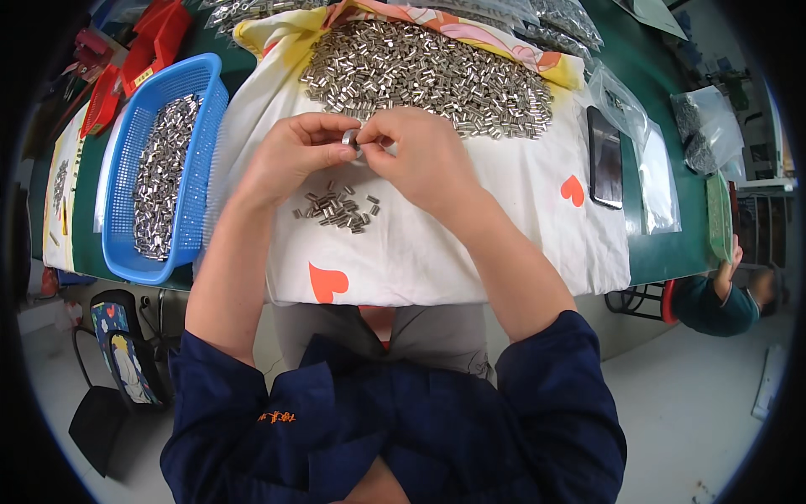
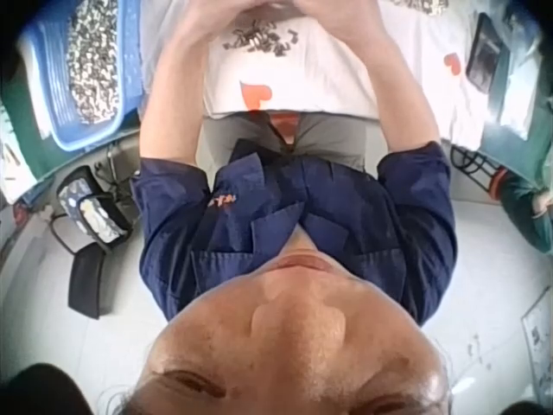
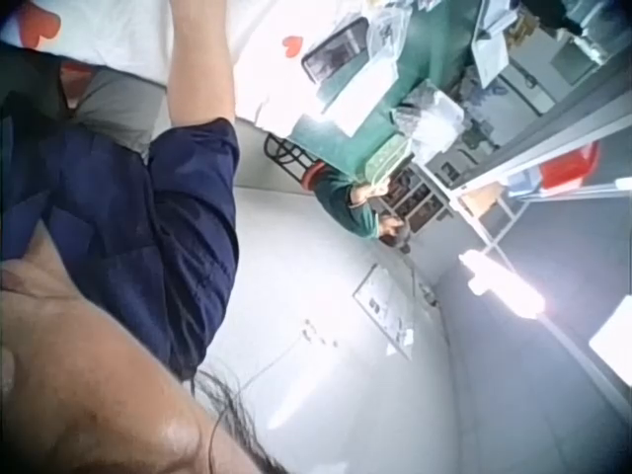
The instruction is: The recorder is manually inspecting and sorting small metal zipper pullers or hardware components at a manufacturing workbench.
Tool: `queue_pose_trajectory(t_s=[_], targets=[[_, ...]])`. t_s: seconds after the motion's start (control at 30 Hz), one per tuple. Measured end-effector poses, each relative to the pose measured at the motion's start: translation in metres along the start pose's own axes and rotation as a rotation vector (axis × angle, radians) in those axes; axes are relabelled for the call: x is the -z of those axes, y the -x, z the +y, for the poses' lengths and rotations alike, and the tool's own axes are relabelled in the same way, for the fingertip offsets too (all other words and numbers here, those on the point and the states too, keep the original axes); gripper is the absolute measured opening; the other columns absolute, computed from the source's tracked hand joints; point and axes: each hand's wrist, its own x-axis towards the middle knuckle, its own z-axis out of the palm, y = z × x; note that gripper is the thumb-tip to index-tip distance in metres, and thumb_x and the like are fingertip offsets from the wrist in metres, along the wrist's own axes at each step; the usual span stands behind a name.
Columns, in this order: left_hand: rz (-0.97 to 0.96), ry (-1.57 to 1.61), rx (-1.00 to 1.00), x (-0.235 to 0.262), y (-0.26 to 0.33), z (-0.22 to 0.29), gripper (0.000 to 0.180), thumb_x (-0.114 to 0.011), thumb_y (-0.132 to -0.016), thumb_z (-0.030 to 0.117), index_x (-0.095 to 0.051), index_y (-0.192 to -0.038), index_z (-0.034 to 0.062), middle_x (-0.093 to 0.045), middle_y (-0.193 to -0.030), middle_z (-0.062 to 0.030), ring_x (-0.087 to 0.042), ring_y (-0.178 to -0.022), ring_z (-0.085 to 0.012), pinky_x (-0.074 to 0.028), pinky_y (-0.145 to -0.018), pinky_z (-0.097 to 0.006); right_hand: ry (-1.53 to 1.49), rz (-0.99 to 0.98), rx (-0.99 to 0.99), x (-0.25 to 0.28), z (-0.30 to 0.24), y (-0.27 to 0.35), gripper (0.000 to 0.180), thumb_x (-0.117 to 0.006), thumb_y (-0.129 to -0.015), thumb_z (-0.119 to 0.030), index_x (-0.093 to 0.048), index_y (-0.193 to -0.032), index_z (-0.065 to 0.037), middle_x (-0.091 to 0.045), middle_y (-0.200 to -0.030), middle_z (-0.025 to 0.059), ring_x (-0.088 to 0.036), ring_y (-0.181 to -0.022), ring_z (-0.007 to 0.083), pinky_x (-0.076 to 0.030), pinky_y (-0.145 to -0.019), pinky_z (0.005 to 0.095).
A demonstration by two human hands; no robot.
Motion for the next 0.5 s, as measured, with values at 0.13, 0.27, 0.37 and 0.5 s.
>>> queue_pose_trajectory(t_s=[0.13,0.27,0.37,0.5], targets=[[0.061,-0.114,-0.029,-0.0031,0.0003,-0.0019,0.033,-0.069,-0.071,0.006,-0.058,-0.101,-0.0038,-0.064,-0.085,-0.0064,-0.058,-0.078,-0.0089,-0.046,-0.069,-0.021,0.213,0.106,0.208,-0.008,0.0027,0.0007,0.004,-0.06,-0.068,-0.007,-0.058,-0.069,-0.004,-0.057,-0.068,0.0079,-0.055,-0.068,0.0255,-0.045,-0.061,0.0349],[0.048,0.013,-0.015,-0.0029,0.0012,0.0006,0.031,-0.07,-0.071,0.007,-0.06,-0.099,-0.003,-0.064,-0.085,-0.0065,-0.058,-0.076,-0.0085,-0.046,-0.068,-0.021,0.15,0.114,0.122,-0.0079,-0.0002,0.0014,0.005,-0.06,-0.067,-0.007,-0.058,-0.069,-0.003,-0.058,-0.068,0.0081,-0.056,-0.067,0.0249,-0.045,-0.061,0.0345],[0.059,-0.07,-0.034,-0.0021,0.0026,-0.0011,0.03,-0.068,-0.072,0.006,-0.059,-0.1,-0.0031,-0.064,-0.084,-0.0065,-0.058,-0.076,-0.0088,-0.047,-0.068,-0.021,0.17,0.096,0.151,-0.0084,-0.0004,0.0019,0.005,-0.061,-0.067,-0.007,-0.058,-0.069,-0.004,-0.058,-0.069,0.0083,-0.056,-0.067,0.0252,-0.045,-0.061,0.0346],[0.046,-0.053,-0.057,-0.0018,0.0031,-0.0011,0.03,-0.067,-0.073,0.004,-0.058,-0.101,-0.0036,-0.064,-0.084,-0.0068,-0.059,-0.076,-0.0091,-0.047,-0.068,-0.02,0.087,0.12,0.113,-0.0079,-0.0012,0.0035,0.005,-0.06,-0.067,-0.007,-0.058,-0.069,-0.004,-0.058,-0.068,0.0084,-0.056,-0.067,0.0256,-0.045,-0.062,0.035]])
